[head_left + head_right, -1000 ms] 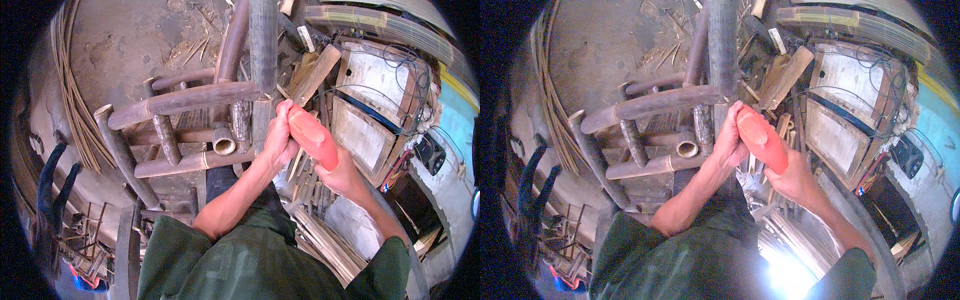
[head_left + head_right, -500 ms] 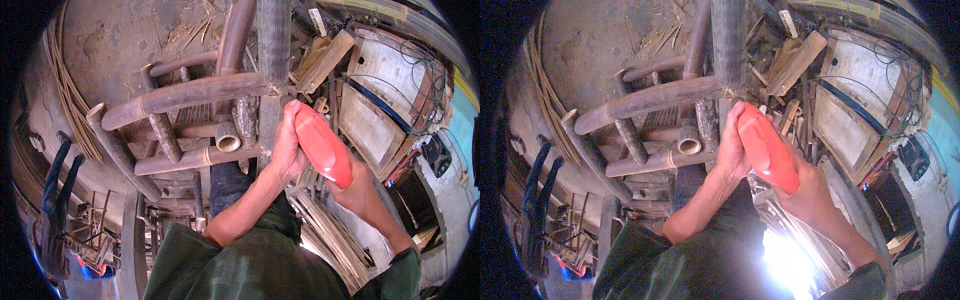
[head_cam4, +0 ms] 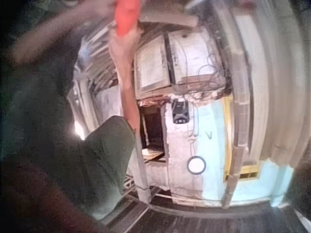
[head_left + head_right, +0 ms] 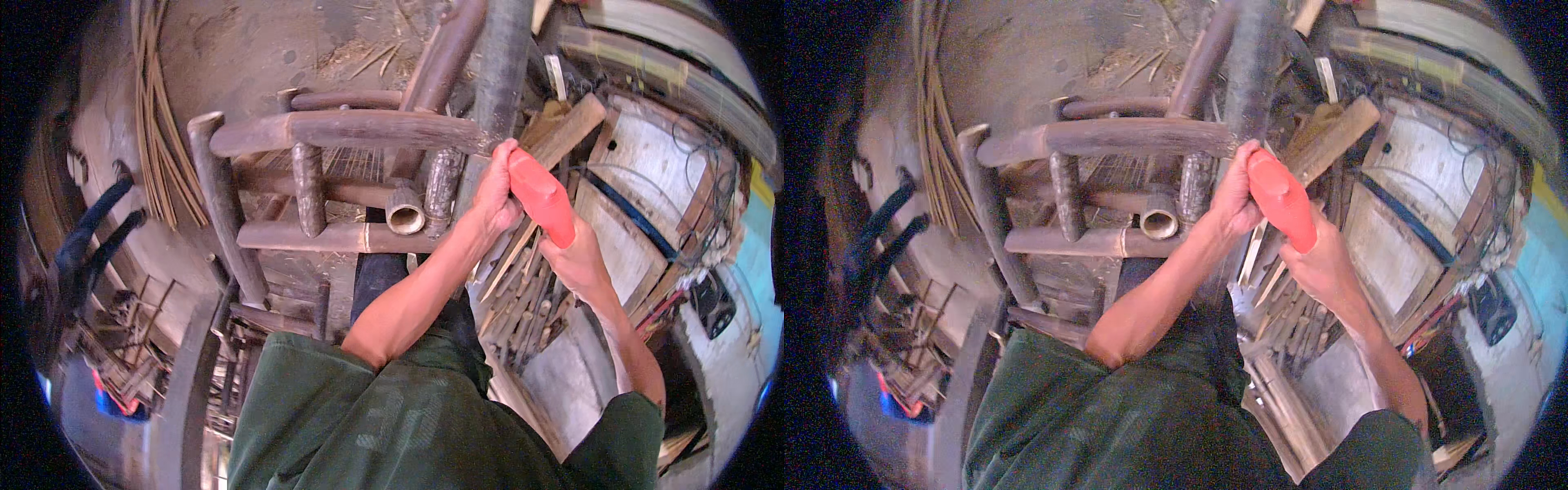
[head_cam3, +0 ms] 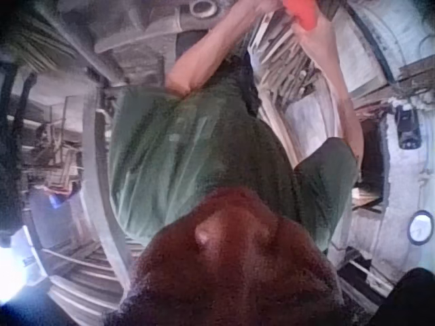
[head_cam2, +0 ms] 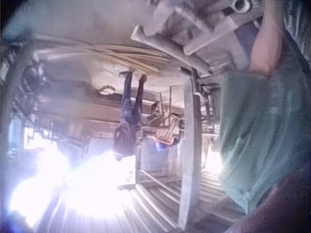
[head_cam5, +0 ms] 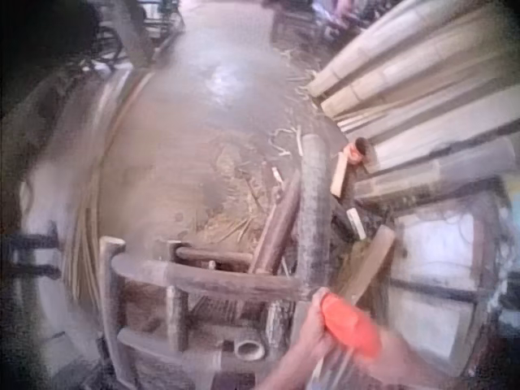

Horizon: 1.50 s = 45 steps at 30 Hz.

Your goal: The person assembles a bamboo chair by inserting thin bamboo rods into pre-drilled holes in the frame. They use a hammer to tap the rods into place and a red plastic mallet to secure joints. The person also flips the chair frame to access different sides and continues inserting rods.

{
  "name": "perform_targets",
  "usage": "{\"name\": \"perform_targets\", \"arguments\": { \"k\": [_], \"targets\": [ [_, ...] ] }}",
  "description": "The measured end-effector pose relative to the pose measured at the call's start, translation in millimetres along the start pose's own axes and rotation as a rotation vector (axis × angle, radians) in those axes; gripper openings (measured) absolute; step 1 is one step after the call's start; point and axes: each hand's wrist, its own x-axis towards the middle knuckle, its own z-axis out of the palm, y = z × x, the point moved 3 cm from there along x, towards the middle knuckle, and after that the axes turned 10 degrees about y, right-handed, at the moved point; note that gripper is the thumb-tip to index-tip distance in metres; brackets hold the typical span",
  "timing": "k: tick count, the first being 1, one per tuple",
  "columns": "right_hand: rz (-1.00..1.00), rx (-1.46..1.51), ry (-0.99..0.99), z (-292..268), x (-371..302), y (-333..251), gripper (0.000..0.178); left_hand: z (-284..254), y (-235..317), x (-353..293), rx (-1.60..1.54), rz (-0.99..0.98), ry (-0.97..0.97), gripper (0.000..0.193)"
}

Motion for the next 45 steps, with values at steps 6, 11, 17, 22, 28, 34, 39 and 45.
{"name": "perform_targets", "arguments": {
  "k": [6,11,17,22,28,34,39,45],
  "targets": [
    [0.016,0.096,0.012,2,-16,-1,0.027,11,-9,-14,-0.070,0.043,-0.046,0.027],
    [0.018,0.094,0.031,-15,-54,-25,0.004,25,-21,-66,-0.051,0.054,-0.029,0.028],
    [0.267,-0.019,0.146,-46,-159,-51,0.010,29,-72,-146,0.114,-0.029,-0.226,0.034],
    [0.184,0.098,0.287,1,-211,-17,0.027,-12,-83,-172,0.256,-0.074,-0.271,0.034],
    [0.004,0.089,0.130,107,-225,27,0.037,-124,-32,-203,0.179,0.110,-0.042,0.035],
    [-0.219,0.012,-0.054,186,-269,-22,0.052,-239,4,-259,0.138,0.288,-0.041,0.040],
    [-0.500,-0.051,-0.074,247,-305,0,0.073,-318,4,-285,0.017,0.363,-0.031,0.041],
    [-0.625,-0.137,-0.100,278,-337,-22,0.072,-354,15,-320,-0.025,0.447,-0.041,0.040]
  ]
}}
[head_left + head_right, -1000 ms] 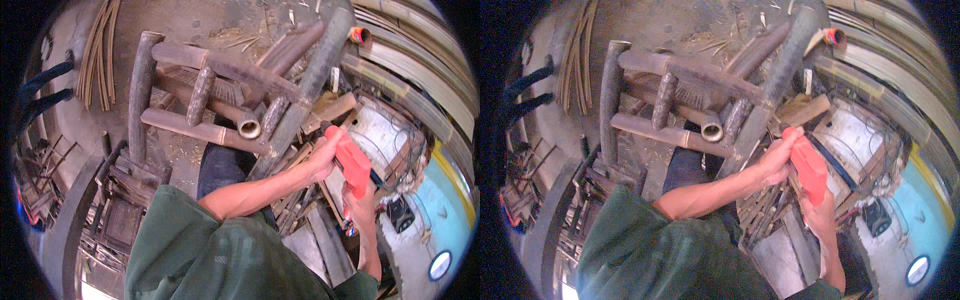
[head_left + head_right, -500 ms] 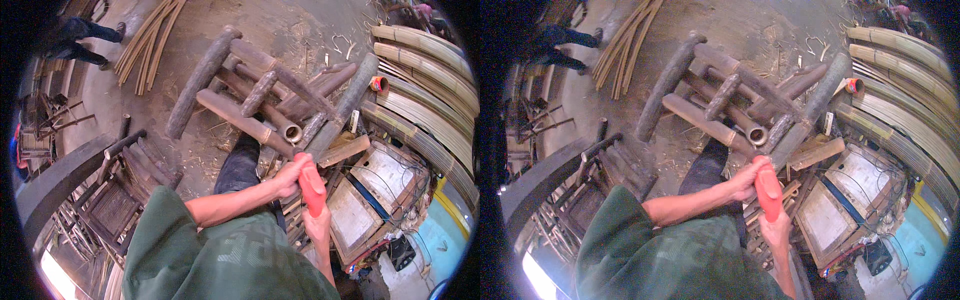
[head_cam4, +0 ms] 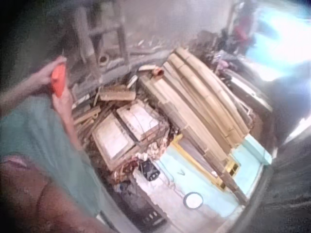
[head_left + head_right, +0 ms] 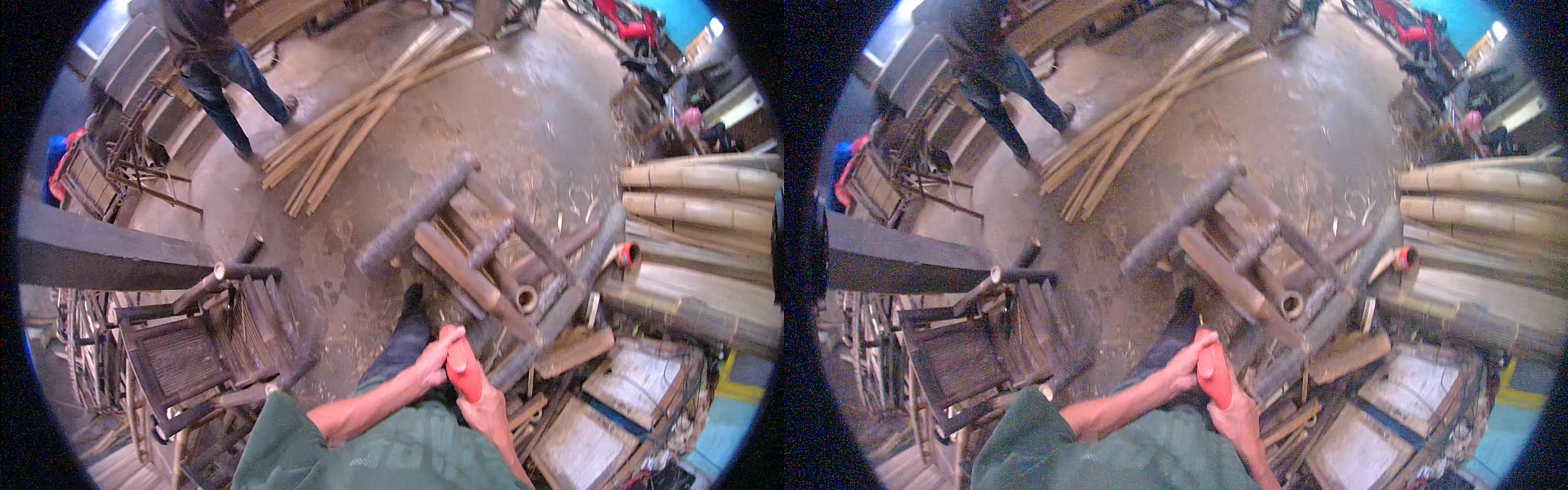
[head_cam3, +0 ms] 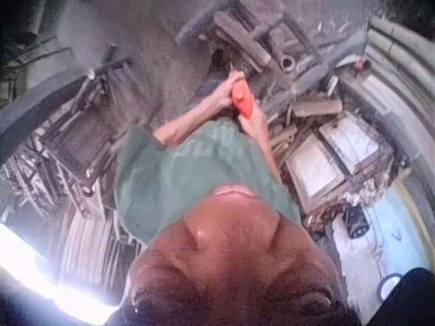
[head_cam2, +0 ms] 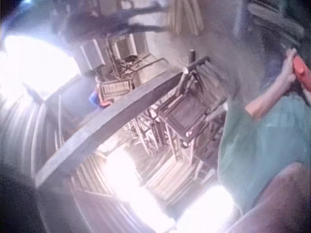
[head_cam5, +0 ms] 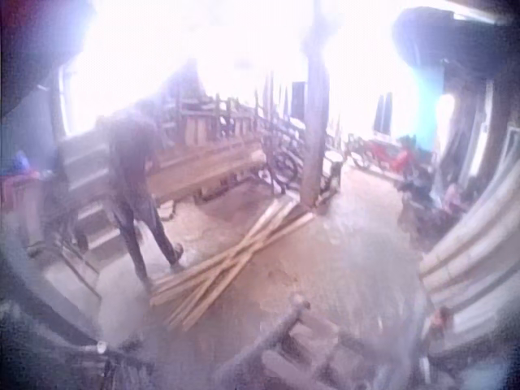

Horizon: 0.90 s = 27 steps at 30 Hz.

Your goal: The person assembles a bamboo chair by inserting thin bamboo rods into pre-drilled holes in the frame. They use a hammer to tap the rods into place and a red plastic mallet to secure joints. The person also flips the chair frame to access different sides and continues inserting rods.

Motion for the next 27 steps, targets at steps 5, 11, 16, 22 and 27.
{"name": "perform_targets", "arguments": {
  "k": [5,11,16,22,27],
  "targets": [
    [-0.097,-0.056,-0.038,20,30,-22,0.072,-8,41,4,-0.096,0.104,0.012,0.044],
    [-0.055,-0.160,-0.086,27,69,-89,0.065,2,91,10,-0.132,0.098,-0.007,0.041],
    [0.017,-0.233,-0.035,24,84,-120,0.061,29,117,3,-0.138,0.059,-0.060,0.040],
    [-0.096,-0.190,-0.047,23,115,-117,0.046,44,129,18,-0.181,0.041,-0.023,0.032],
    [-0.056,-0.278,-0.128,26,137,-122,0.046,46,138,16,-0.298,0.061,-0.016,0.031]
  ]
}}
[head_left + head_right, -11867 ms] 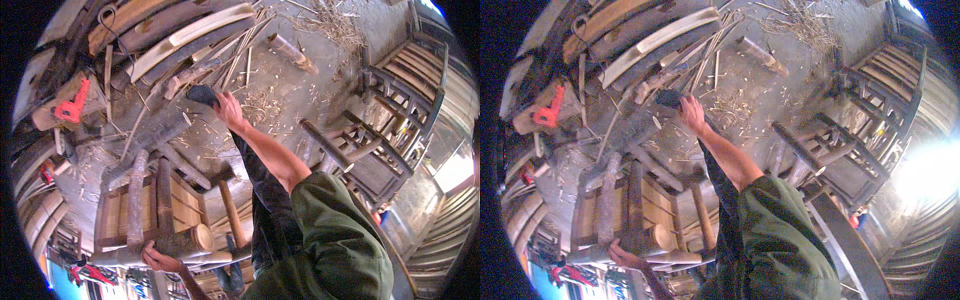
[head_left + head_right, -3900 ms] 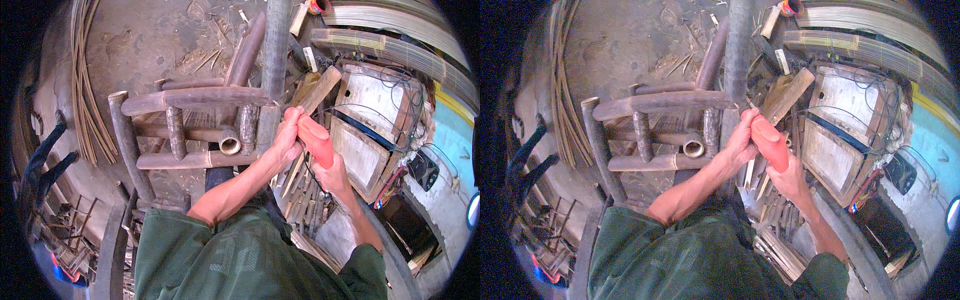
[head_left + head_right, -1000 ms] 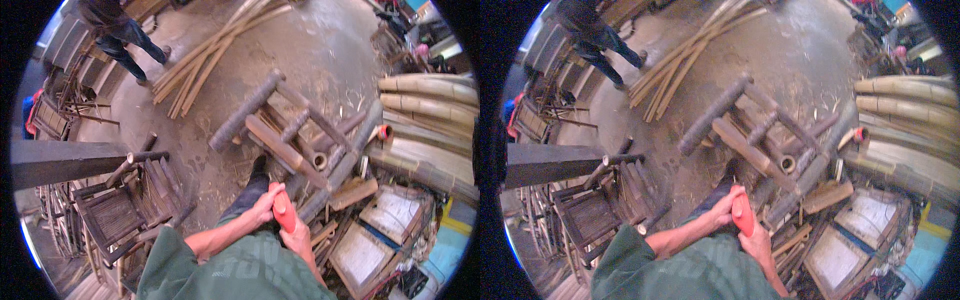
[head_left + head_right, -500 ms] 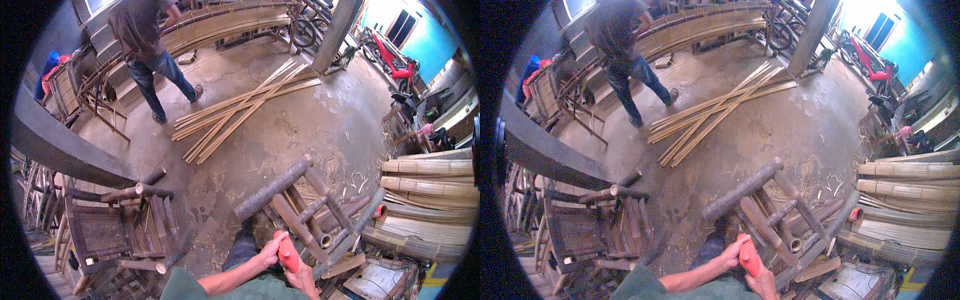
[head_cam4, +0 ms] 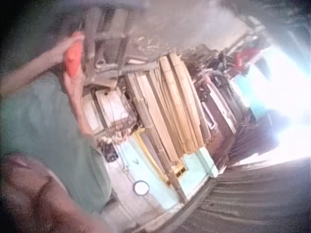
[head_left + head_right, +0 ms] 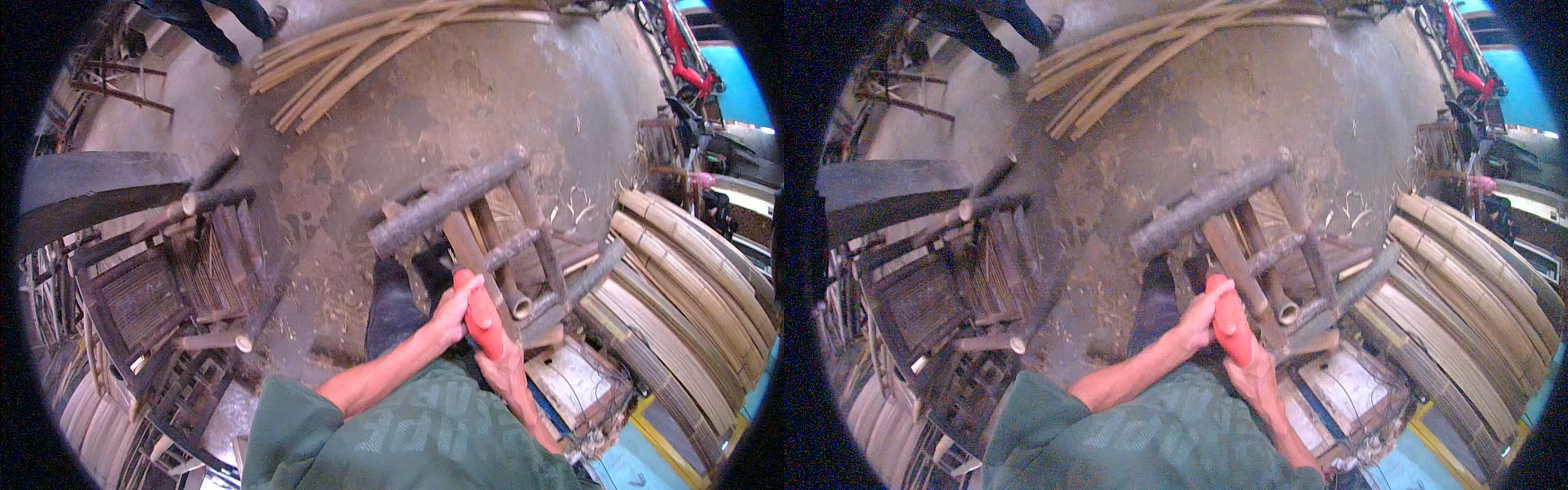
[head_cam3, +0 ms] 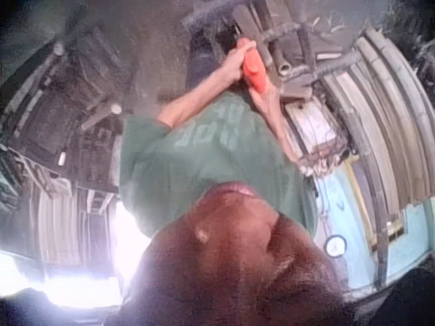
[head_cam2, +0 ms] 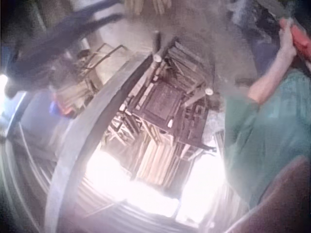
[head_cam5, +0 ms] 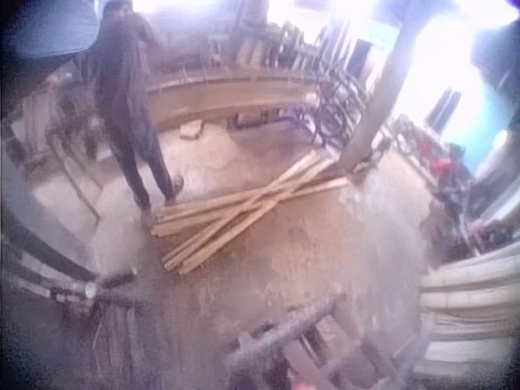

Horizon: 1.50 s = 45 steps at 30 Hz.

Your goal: The person assembles a bamboo chair by inserting thin bamboo rods into pre-drilled holes in the frame. They use a hammer to tap the rods into place and a red plastic mallet to secure joints. The person also flips the chair frame to access different sides and continues inserting rods.

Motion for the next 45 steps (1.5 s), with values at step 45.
{"name": "perform_targets", "arguments": {
  "k": [45],
  "targets": [
    [0.132,-0.070,-0.198,-17,165,-31,0.054,64,97,64,-0.092,-0.066,0.089,0.038]
  ]
}}
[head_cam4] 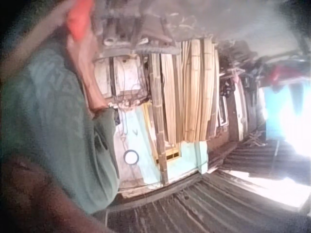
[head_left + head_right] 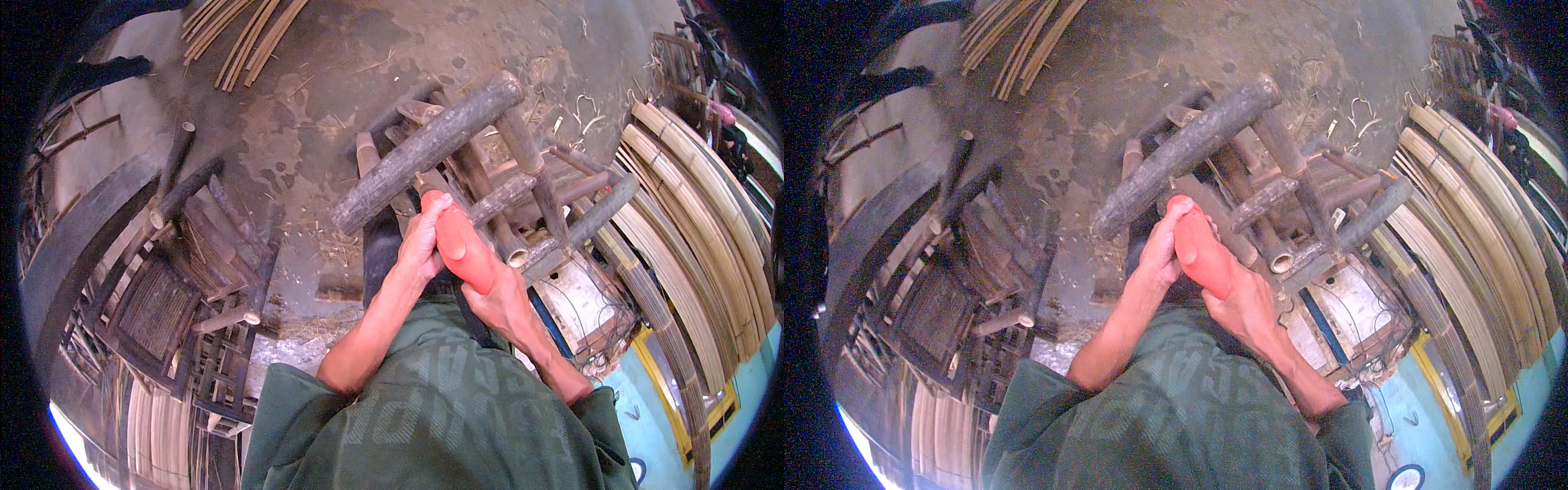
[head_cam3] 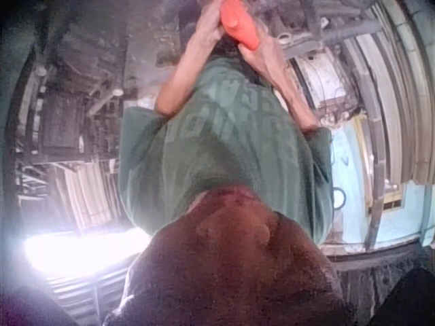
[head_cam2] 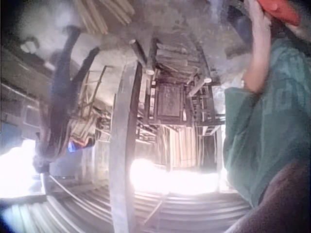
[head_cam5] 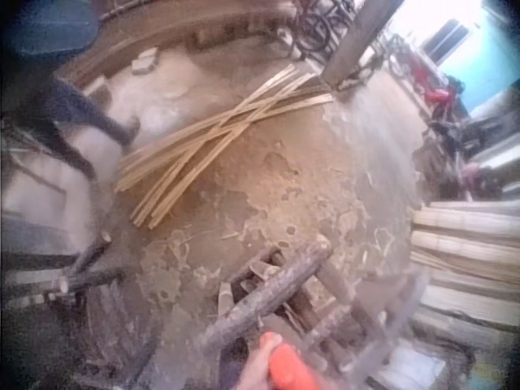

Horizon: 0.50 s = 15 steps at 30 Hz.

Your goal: The person assembles a bamboo chair by inserting thin bamboo rods into pre-drilled holes in the frame. They use a hammer to tap the rods into place and a red plastic mallet to secure joints. The person also flips the chair frame to access different sides and continues inserting rods.

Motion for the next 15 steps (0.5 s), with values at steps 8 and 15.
{"name": "perform_targets", "arguments": {
  "k": [8,15],
  "targets": [
    [0.035,-0.063,-0.080,1,7,8,0.049,-6,3,17,0.010,-0.027,-0.032,0.026],
    [-0.006,-0.041,0.021,3,8,11,0.046,6,8,10,0.004,0.099,-0.119,0.026]
  ]
}}
